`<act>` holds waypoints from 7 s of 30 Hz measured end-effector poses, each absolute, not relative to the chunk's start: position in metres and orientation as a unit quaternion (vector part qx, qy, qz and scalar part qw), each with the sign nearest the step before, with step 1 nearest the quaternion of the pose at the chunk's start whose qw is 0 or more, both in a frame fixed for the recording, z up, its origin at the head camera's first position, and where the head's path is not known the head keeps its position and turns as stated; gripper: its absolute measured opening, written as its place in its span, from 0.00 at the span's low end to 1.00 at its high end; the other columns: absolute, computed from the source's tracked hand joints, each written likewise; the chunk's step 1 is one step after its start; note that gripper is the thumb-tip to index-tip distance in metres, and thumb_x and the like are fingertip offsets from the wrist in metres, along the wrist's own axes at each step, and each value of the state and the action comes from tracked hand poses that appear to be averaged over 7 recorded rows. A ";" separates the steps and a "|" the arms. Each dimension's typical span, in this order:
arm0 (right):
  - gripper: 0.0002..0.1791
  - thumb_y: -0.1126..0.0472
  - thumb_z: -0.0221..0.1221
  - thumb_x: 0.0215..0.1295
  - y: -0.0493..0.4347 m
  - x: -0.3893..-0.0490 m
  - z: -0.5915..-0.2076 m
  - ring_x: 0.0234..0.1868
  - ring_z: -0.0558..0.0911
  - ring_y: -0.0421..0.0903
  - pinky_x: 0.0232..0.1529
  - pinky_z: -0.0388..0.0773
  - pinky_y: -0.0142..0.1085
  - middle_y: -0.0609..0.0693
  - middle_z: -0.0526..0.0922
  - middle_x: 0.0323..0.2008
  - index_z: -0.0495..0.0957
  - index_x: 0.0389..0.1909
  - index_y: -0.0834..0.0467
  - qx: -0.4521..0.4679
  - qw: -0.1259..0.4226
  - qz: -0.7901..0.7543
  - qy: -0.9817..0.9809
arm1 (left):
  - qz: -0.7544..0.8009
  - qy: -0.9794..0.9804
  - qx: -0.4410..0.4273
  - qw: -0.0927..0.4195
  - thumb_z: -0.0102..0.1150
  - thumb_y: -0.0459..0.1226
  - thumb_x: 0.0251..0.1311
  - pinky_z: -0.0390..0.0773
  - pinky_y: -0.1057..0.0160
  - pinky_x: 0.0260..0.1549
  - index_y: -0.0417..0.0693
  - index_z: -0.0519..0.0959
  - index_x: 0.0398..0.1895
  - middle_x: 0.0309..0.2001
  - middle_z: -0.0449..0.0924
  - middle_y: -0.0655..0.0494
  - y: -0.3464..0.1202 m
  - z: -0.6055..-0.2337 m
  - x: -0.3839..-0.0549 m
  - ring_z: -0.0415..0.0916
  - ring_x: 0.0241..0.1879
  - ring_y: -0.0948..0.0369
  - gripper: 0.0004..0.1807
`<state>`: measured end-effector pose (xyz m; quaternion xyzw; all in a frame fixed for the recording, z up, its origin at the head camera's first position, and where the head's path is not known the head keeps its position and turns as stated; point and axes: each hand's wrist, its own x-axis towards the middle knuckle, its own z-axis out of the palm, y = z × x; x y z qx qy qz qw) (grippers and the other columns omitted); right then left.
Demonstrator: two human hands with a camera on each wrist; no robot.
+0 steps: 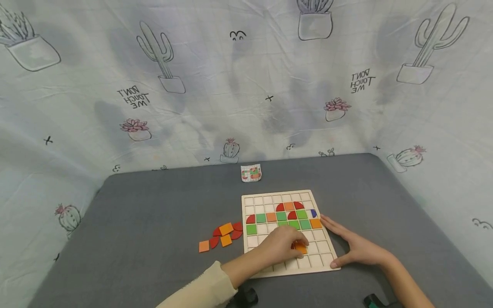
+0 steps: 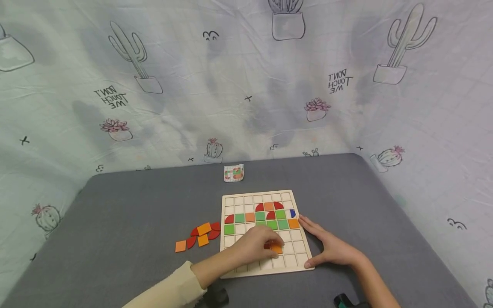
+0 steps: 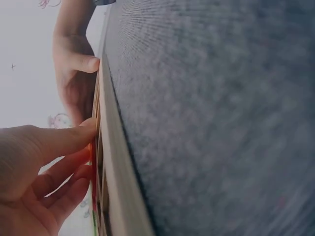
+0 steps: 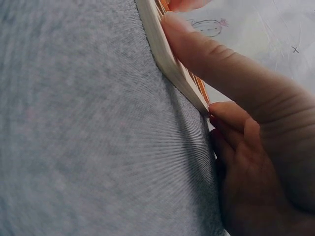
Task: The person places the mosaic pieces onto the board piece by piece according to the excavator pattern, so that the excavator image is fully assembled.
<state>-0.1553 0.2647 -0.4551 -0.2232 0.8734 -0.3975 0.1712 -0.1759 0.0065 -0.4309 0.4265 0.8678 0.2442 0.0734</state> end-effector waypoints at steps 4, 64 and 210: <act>0.58 0.45 0.71 0.41 0.264 -0.154 -0.455 0.60 0.40 0.14 0.55 0.57 0.64 0.58 0.46 0.72 0.48 0.72 0.51 -0.223 0.169 -0.392 0.876 | 0.216 0.877 0.423 0.071 0.70 0.41 0.47 0.69 0.80 0.33 0.53 0.84 0.40 0.35 0.82 0.67 0.008 -0.429 -0.173 0.72 0.32 0.74 0.14; 0.59 0.43 0.70 0.41 0.260 -0.171 -0.455 0.62 0.39 0.17 0.59 0.60 0.52 0.56 0.47 0.72 0.48 0.72 0.52 -0.228 0.161 -0.361 0.890 | 0.492 0.854 0.123 0.114 0.71 0.43 0.45 0.76 0.67 0.43 0.47 0.82 0.46 0.45 0.82 0.53 -0.223 -0.441 -0.158 0.78 0.43 0.60 0.22; 0.59 0.46 0.71 0.41 0.257 -0.174 -0.446 0.70 0.44 0.49 0.56 0.53 0.67 0.60 0.45 0.72 0.48 0.72 0.51 -0.213 0.190 -0.400 0.871 | 0.382 0.902 0.197 0.034 0.66 0.37 0.51 0.78 0.59 0.38 0.49 0.83 0.41 0.39 0.83 0.57 -0.160 -0.412 -0.192 0.79 0.38 0.60 0.12</act>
